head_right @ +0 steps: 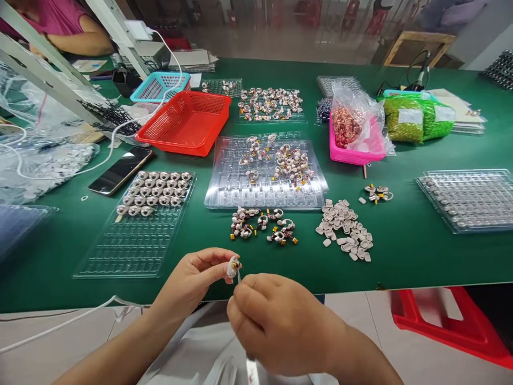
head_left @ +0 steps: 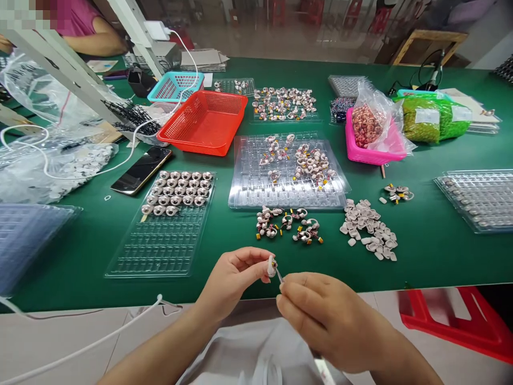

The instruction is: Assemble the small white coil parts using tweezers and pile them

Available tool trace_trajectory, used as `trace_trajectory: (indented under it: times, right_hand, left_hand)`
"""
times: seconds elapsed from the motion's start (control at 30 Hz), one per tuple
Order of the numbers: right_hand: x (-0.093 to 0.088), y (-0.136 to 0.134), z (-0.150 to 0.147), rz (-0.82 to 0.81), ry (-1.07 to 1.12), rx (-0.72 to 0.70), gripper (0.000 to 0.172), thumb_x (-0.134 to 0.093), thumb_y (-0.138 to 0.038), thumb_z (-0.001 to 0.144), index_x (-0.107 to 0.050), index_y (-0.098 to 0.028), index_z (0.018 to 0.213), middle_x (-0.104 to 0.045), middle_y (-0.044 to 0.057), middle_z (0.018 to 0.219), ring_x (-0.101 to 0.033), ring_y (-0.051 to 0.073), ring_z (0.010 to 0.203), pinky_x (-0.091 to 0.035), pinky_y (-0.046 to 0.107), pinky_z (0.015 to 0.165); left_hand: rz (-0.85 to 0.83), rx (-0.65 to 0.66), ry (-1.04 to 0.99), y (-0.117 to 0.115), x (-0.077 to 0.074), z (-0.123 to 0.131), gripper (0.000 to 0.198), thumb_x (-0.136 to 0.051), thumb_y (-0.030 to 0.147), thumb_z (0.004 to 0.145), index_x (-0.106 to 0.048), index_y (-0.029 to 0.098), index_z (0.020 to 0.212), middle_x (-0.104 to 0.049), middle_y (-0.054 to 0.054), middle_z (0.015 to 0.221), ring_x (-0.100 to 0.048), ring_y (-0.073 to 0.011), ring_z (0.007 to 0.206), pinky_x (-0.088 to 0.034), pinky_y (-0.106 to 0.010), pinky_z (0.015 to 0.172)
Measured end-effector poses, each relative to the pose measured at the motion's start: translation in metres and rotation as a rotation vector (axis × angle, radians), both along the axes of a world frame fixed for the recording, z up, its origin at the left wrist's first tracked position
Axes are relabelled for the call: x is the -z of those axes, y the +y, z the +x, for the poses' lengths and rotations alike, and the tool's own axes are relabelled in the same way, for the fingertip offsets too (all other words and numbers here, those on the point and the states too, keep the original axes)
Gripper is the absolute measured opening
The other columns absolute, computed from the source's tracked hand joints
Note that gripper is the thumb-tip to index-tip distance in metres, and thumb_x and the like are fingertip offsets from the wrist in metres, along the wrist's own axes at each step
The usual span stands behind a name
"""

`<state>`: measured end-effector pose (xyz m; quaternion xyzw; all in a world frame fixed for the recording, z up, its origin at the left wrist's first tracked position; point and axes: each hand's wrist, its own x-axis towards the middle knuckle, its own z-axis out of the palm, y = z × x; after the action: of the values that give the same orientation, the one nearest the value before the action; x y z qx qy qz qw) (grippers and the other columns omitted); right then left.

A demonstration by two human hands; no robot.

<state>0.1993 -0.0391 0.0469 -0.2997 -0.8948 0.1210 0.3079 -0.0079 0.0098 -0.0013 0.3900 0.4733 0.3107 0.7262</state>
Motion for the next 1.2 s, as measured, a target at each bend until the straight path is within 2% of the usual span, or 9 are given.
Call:
trace_trajectory:
  times: [0.1,0.23,0.4,0.47,0.53,0.67,0.77,0.97,1.2]
  right_hand:
    - [0.002,-0.003,-0.005,0.055,-0.066,0.005,0.027,-0.045,-0.003,0.093,-0.068,-0.012,0.106,-0.074,0.012,0.090,-0.070,0.024,0.085,-0.062,0.038,0.079]
    - [0.014,-0.006,-0.004,-0.052,-0.023,0.032,0.029,-0.046,-0.009,0.096,-0.064,-0.018,0.117,-0.074,0.011,0.092,-0.071,0.024,0.089,-0.062,0.039,0.083]
    - [0.037,-0.022,0.008,-0.207,0.421,0.119,0.030,-0.049,-0.023,0.101,-0.056,-0.024,0.131,-0.071,0.009,0.097,-0.070,0.021,0.092,-0.060,0.035,0.079]
    - [0.044,-0.033,0.021,-0.282,0.571,0.278,0.027,-0.049,-0.026,0.101,-0.060,-0.027,0.125,-0.071,0.008,0.099,-0.070,0.021,0.092,-0.059,0.036,0.078]
    - [0.048,-0.044,0.040,-0.321,0.624,0.531,0.023,-0.046,-0.026,0.102,-0.065,-0.028,0.115,-0.070,0.006,0.095,-0.068,0.021,0.091,-0.057,0.038,0.078]
    - [0.051,-0.045,0.085,-0.310,0.337,1.056,0.026,-0.043,-0.026,0.103,-0.065,-0.025,0.117,-0.067,0.006,0.096,-0.065,0.021,0.086,-0.053,0.035,0.075]
    - [0.056,-0.028,0.102,-0.295,0.102,1.044,0.023,-0.047,-0.026,0.101,-0.068,-0.023,0.109,-0.068,0.008,0.103,-0.065,0.024,0.096,-0.051,0.037,0.083]
    - [0.066,0.012,0.097,-0.220,-0.274,0.985,0.020,-0.051,-0.017,0.096,-0.071,-0.019,0.098,-0.065,0.010,0.093,-0.062,0.026,0.088,-0.049,0.036,0.074]
    - [0.075,0.031,0.097,-0.149,-0.271,0.972,0.020,-0.051,-0.015,0.092,-0.067,-0.022,0.081,-0.062,0.009,0.085,-0.058,0.027,0.087,-0.048,0.036,0.069]
  left_hand:
    - [0.028,-0.019,0.060,0.001,-0.003,0.005,0.013,-0.081,0.027,0.078,-0.079,0.016,0.084,-0.075,-0.003,0.071,-0.063,-0.0134,0.062,-0.053,-0.024,0.066]
    - [0.055,-0.024,0.120,0.002,-0.007,0.011,0.013,-0.080,0.028,0.076,-0.078,0.016,0.081,-0.074,-0.002,0.071,-0.061,-0.0135,0.061,-0.052,-0.023,0.063]
    - [0.091,0.023,0.195,0.003,0.001,0.016,0.016,-0.079,0.033,0.075,-0.077,0.017,0.080,-0.071,-0.002,0.070,-0.058,-0.0141,0.059,-0.049,-0.023,0.060]
    - [0.102,0.050,0.205,0.005,0.004,0.017,0.017,-0.078,0.034,0.077,-0.077,0.018,0.080,-0.069,-0.001,0.068,-0.057,-0.0140,0.060,-0.048,-0.023,0.061]
    - [0.104,0.075,0.207,0.006,0.006,0.017,0.017,-0.076,0.036,0.078,-0.076,0.019,0.080,-0.067,-0.001,0.068,-0.056,-0.0136,0.061,-0.047,-0.022,0.062]
    - [0.104,0.099,0.200,0.007,0.004,0.023,0.017,-0.075,0.035,0.079,-0.077,0.019,0.082,-0.068,-0.001,0.071,-0.055,-0.0128,0.062,-0.046,-0.022,0.061]
    - [0.104,0.116,0.164,0.008,-0.002,0.036,0.017,-0.074,0.034,0.078,-0.076,0.017,0.078,-0.067,-0.002,0.070,-0.054,-0.0131,0.062,-0.044,-0.022,0.059]
    - [0.111,0.115,0.105,0.011,-0.011,0.053,0.013,-0.075,0.029,0.072,-0.075,0.017,0.073,-0.068,-0.002,0.066,-0.054,-0.0132,0.059,-0.044,-0.023,0.057]
    - [0.084,0.052,0.058,0.012,-0.002,0.037,0.012,-0.076,0.028,0.073,-0.076,0.016,0.074,-0.066,-0.002,0.066,-0.053,-0.0135,0.058,-0.045,-0.025,0.059]
